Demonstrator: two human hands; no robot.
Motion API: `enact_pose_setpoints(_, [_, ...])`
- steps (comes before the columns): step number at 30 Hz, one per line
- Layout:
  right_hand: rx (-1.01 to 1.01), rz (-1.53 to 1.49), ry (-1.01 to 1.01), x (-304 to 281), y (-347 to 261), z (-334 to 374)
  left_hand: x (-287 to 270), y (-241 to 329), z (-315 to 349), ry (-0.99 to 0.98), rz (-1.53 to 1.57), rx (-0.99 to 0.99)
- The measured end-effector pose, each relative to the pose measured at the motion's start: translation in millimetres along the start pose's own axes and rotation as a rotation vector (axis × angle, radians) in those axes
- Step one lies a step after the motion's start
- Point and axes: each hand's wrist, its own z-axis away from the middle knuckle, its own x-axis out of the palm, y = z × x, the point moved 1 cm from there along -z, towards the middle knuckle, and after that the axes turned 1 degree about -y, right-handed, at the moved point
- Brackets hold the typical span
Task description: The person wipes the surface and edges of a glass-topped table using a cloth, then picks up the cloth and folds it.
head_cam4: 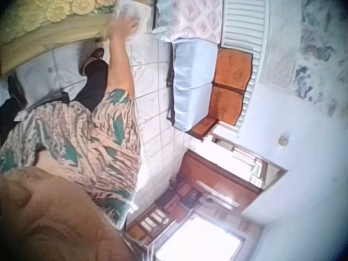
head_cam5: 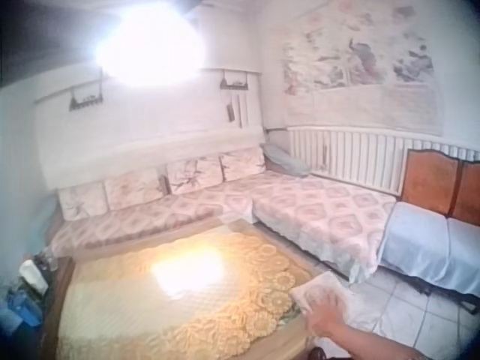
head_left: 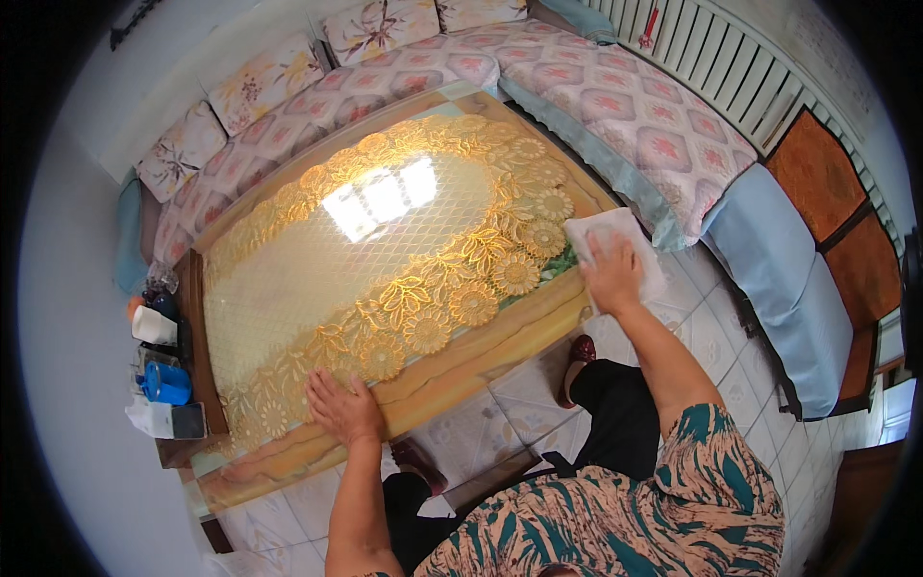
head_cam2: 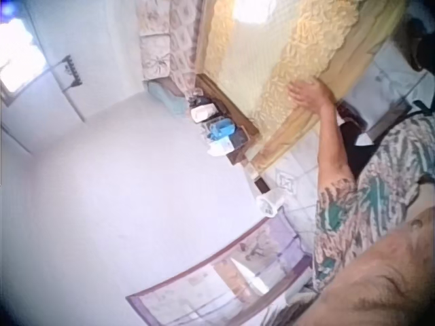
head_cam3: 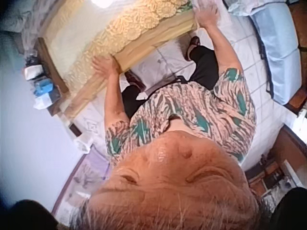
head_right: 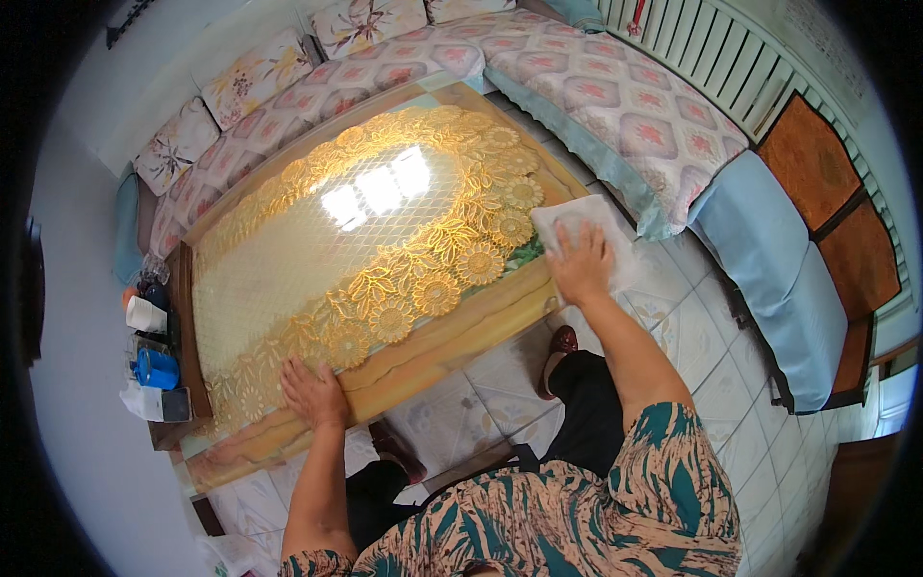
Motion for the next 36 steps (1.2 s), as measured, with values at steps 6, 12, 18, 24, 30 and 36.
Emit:
enact_pose_setpoints(6, [-0.596, -0.13, 0.15, 4.6, -126.5, 67.5, 0.6, 0.0, -0.5, 0.018, -0.028, 0.02])
enact_pose_setpoints(12, [-0.842, -0.593, -0.107, -17.4, -249.8, 95.5, -11.2, 3.4, -2.4, -0.043, 0.001, 0.008])
enact_pose_setpoints(18, [-0.822, -0.47, -0.205, -2.8, -278.1, 27.4, -9.4, 1.1, -1.0, -0.063, 0.007, 0.005])
enact_pose_setpoints(24, [-0.515, -0.277, -0.314, 6.1, -227.6, -75.1, -7.9, -3.0, -0.2, -0.052, -0.008, 0.024])
enact_pose_setpoints(30, [-0.213, -0.091, -0.063, 25.8, -90.8, -135.0, -8.0, -4.3, 1.1, -0.032, -0.003, 0.045])
enact_pose_setpoints(36, [-0.049, -0.028, 0.089, 19.9, 3.7, -102.9, -9.1, -1.6, 1.9, -0.037, -0.007, 0.031])
